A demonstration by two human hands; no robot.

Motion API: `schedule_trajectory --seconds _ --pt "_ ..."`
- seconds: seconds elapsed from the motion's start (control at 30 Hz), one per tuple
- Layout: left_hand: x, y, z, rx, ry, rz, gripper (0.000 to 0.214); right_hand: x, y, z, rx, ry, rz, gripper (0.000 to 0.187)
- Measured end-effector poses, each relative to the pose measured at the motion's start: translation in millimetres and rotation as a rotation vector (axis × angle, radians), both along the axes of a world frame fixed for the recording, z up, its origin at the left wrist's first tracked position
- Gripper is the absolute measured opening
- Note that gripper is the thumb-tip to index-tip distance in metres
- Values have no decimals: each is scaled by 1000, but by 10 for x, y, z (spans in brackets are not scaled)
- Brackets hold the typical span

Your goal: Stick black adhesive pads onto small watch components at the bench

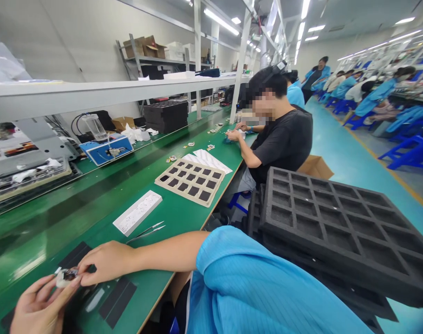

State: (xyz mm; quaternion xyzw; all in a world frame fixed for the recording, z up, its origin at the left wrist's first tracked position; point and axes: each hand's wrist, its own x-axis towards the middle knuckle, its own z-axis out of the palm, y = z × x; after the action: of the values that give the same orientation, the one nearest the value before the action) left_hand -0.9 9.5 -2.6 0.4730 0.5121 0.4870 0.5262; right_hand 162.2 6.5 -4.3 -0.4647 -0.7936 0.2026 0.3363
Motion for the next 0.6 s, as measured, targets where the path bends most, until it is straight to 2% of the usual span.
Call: schedule_trajectory --seconds 0.1,0.17,0.3,0.37,0.43,0.6 --pt "10 -60 71 5 -123 11 62 16 -3 73 61 -4 -19 8" --pt "31 -117 132 -7 -193 37 63 114 -25 178 105 29 -86 6" --pt "113 -65 148 24 -282 25 67 630 135 352 181 89 -371 12" --pt "123 -12 123 26 -297 1 66 898 275 376 129 22 -491 14" --pt "89 -17 115 14 -287 -2 63 1047 337 385 48 -91 -522 16" --pt "-51 -107 195 5 -177 26 61 1000 259 416 -57 -282 -503 16"
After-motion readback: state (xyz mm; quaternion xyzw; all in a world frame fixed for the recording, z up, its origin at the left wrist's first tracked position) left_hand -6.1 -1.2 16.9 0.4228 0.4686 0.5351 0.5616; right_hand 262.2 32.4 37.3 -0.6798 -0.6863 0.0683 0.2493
